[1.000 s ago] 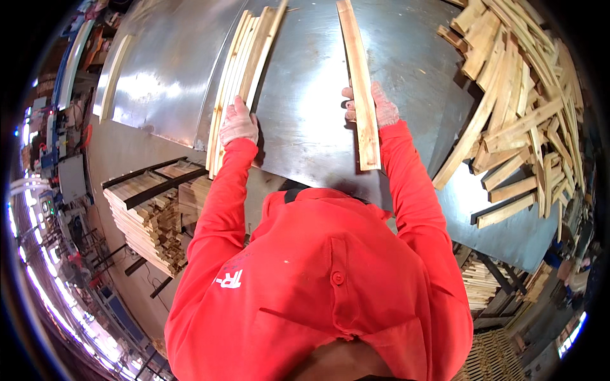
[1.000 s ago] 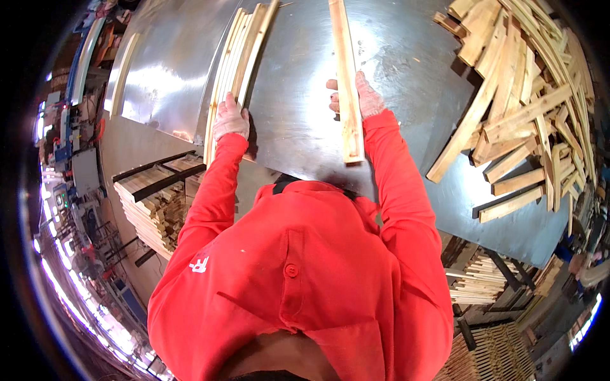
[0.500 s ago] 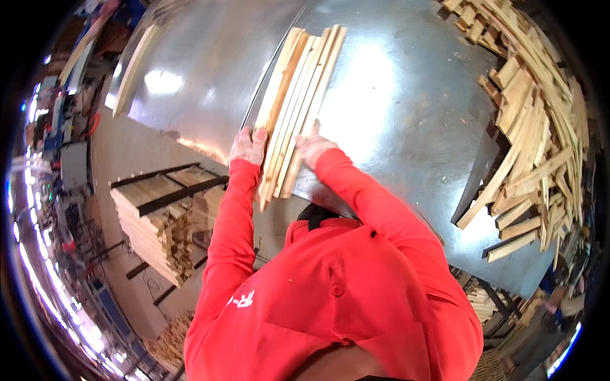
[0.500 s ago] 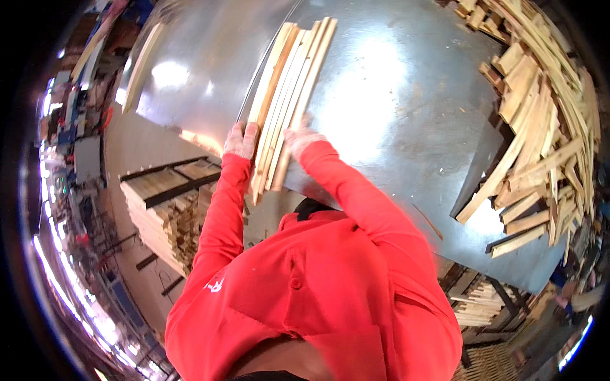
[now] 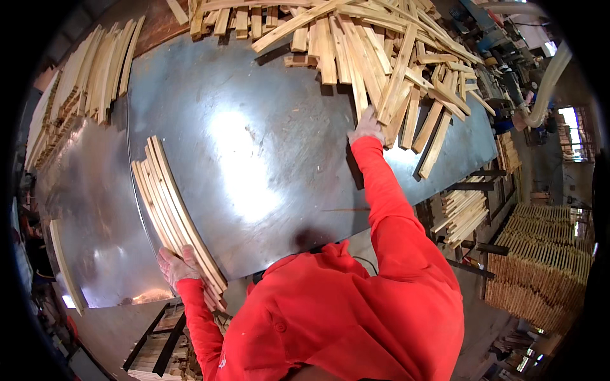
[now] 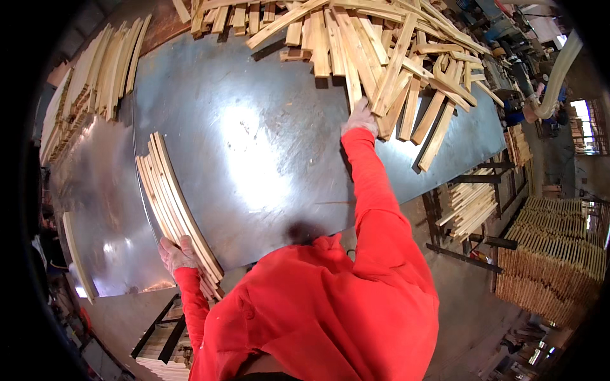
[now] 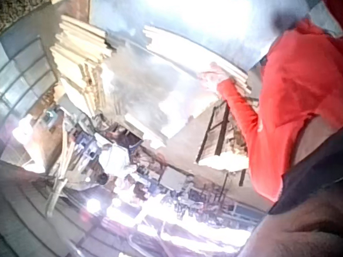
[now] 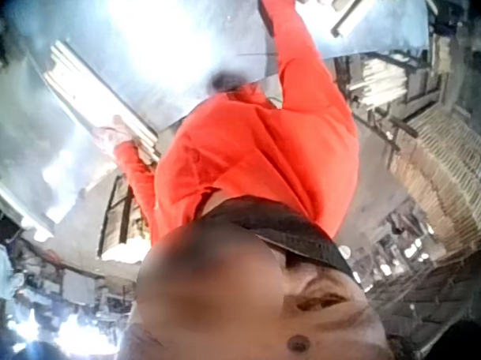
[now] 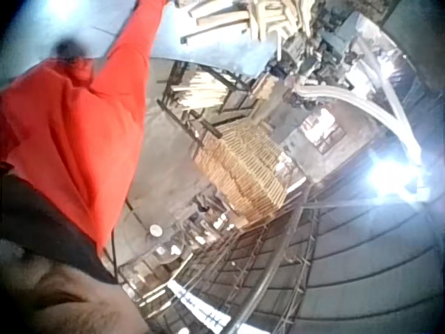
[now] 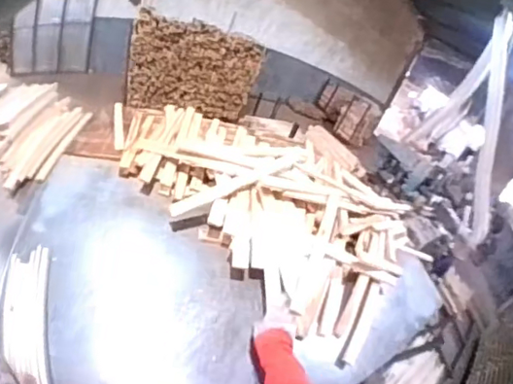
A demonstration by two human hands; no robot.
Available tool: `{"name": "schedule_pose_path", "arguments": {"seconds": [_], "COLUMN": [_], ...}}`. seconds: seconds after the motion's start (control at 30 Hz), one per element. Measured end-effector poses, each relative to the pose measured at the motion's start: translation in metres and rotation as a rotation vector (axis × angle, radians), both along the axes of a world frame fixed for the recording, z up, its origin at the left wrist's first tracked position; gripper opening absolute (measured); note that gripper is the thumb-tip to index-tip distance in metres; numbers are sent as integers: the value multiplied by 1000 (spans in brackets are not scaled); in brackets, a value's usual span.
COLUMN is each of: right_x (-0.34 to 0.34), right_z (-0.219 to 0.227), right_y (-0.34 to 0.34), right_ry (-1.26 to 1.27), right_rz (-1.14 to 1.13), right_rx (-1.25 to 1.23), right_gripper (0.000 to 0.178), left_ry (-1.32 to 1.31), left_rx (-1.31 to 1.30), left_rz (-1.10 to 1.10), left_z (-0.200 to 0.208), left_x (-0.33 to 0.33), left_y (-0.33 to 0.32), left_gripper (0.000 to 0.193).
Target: The person sorts wooden planks on a metal table, picking them up from a pile, aligning them, and stacking them neatly. The person repeatedly moves planks from a disorganized pile to a structured stack.
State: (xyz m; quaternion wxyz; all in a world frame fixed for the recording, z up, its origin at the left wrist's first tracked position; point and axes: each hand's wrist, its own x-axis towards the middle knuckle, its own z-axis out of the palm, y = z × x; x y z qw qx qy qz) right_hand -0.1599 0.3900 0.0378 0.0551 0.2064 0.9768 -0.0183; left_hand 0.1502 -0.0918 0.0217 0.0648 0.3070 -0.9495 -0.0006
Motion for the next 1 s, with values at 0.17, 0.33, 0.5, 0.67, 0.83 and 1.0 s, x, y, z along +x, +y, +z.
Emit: {"name": "schedule_pose_path", "arguments": {"seconds": [0.17, 0.33, 0.5, 0.67, 0.83, 1.0], "right_x": [34, -10, -92, -75, 45, 116], "right_z": [-30, 3, 0, -1, -26, -98], "right_y": [-25, 5, 69, 83, 58, 44], "right_ry": [9, 341, 133, 218, 391, 42], "right_rz": [264, 222, -90, -40, 267, 39], "right_rx": [-901, -629, 8, -90, -975, -1577], "right_gripper": [65, 90, 108, 94, 87, 71], "left_ry": [325, -413, -306, 44, 384, 50], "left_rx": [1159, 2322, 1975, 1871, 1292, 795], "left_rz": [-224, 6, -207, 49, 202, 378], "left_z": [-15, 34, 22, 64, 19, 9], "left_x": [-104, -174, -127, -59, -44, -52], "left_y": [125, 241, 245, 224, 180, 117], "left_gripper": [53, 52, 54, 49, 55, 62]}}
